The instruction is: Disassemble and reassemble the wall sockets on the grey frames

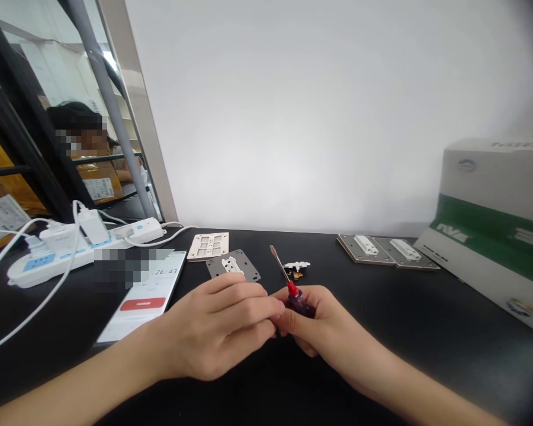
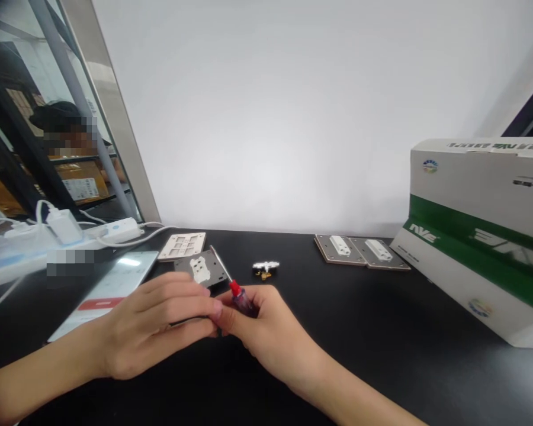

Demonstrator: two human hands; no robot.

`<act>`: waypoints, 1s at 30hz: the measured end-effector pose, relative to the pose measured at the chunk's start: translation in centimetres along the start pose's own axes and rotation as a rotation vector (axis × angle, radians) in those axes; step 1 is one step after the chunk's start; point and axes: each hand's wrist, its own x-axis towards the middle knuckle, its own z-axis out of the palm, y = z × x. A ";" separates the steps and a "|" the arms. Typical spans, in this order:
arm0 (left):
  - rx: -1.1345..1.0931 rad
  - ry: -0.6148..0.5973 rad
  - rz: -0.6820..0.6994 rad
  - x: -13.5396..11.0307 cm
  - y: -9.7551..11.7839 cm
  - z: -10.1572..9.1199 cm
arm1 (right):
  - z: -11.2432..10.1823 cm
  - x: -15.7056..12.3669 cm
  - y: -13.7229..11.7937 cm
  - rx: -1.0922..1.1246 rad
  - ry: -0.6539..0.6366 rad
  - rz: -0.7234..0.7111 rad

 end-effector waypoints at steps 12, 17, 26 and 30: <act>-1.113 0.071 -1.019 0.8 1.3 0.2 | 0.3 -0.1 0.3 -0.255 0.261 -0.269; -1.370 0.019 -1.100 1.2 1.6 0.3 | 0.6 0.2 0.7 -0.365 0.310 -0.405; -1.250 0.063 -1.159 -0.5 0.5 0.2 | -2.6 0.0 0.1 -0.794 0.356 -0.464; -1.193 0.096 -1.176 -0.6 0.0 0.3 | -4.5 0.0 0.7 -0.908 0.252 -0.512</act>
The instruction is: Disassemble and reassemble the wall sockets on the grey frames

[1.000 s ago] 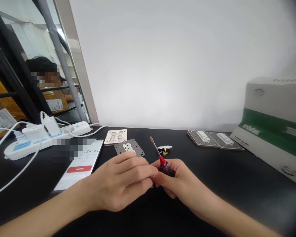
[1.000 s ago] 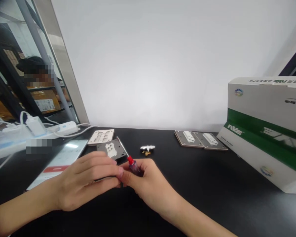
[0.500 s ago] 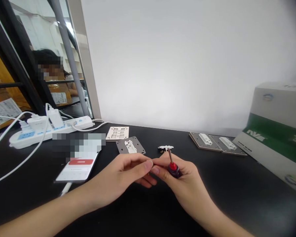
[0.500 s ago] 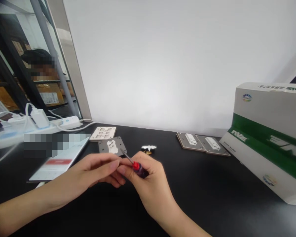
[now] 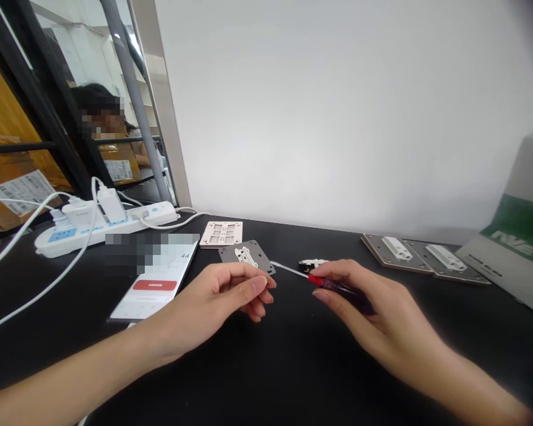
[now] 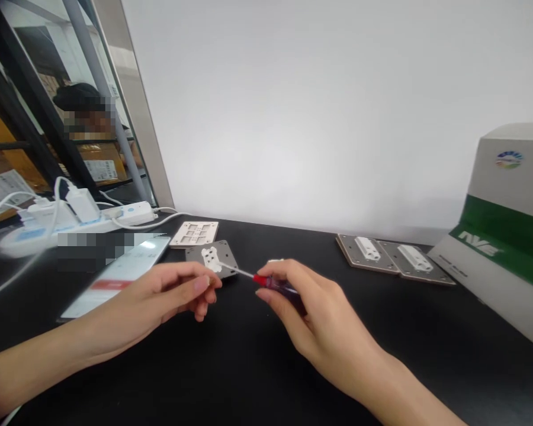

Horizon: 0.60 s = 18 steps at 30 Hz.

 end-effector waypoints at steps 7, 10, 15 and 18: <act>0.116 0.060 0.034 0.4 -0.5 -0.3 | 0.0 0.0 0.1 -0.052 -0.068 -0.063; 0.158 0.080 0.051 0.4 -0.3 -0.3 | -0.1 0.0 0.0 -0.059 -0.065 -0.066; 0.229 0.105 0.061 0.4 0.0 -0.4 | -0.2 -0.1 0.1 -0.066 -0.085 -0.078; 0.281 0.101 0.079 0.4 -0.1 -0.5 | -0.2 0.0 0.1 -0.092 -0.093 -0.084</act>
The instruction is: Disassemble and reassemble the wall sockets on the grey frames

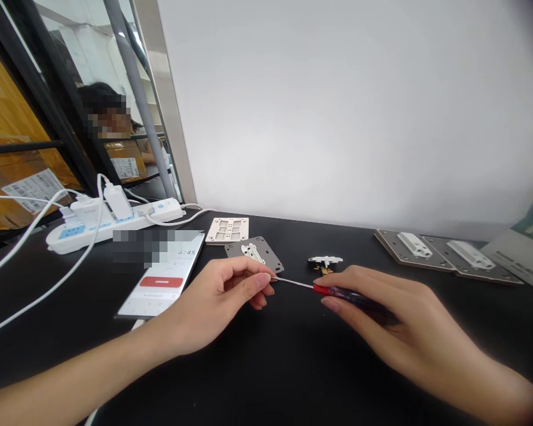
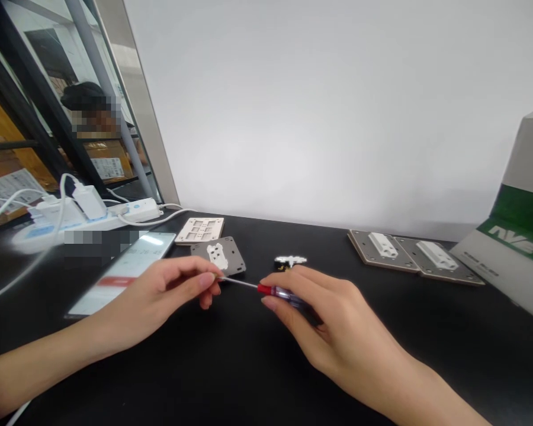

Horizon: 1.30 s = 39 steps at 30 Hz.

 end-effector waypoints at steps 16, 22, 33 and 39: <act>0.399 0.152 0.312 -0.6 -1.2 0.4 | 0.7 -0.4 -1.1 -0.166 0.062 -0.182; 0.349 0.146 0.284 -0.6 -1.3 0.6 | 0.7 -0.6 -0.9 -0.288 0.090 -0.247; 0.212 0.098 0.079 -0.1 -1.3 0.8 | 0.6 -0.1 -0.6 -0.401 0.072 -0.293; 0.258 0.100 0.087 -0.4 -1.2 0.8 | 0.8 -0.3 0.3 -0.402 -0.014 -0.239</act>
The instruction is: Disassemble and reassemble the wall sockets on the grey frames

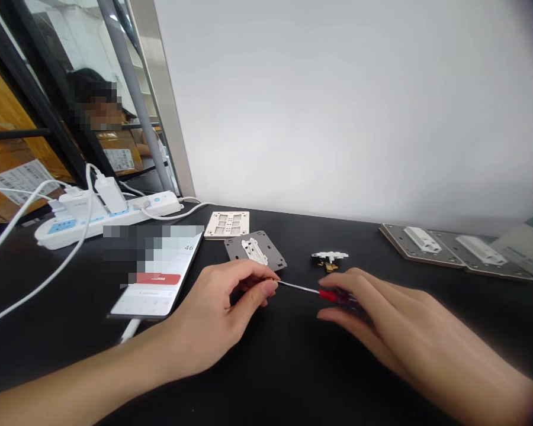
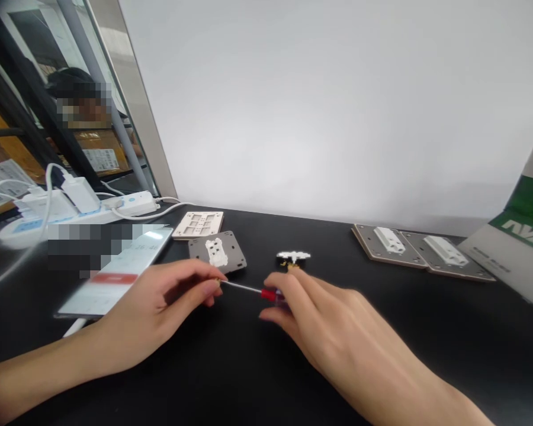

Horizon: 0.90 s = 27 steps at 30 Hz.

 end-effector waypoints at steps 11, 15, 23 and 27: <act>0.015 -0.023 0.022 0.0 -0.1 0.1 | 0.1 0.0 -0.3 -0.011 0.019 -0.002; 0.032 -0.029 0.024 0.0 -0.2 0.1 | -0.1 0.4 -0.3 -0.120 0.033 -0.067; 0.045 0.000 0.059 0.0 -0.5 0.1 | -0.1 0.0 -0.5 -0.030 0.040 -0.009; 0.043 -0.004 0.056 0.0 -0.5 0.1 | 0.1 0.2 -0.4 -0.081 0.042 -0.029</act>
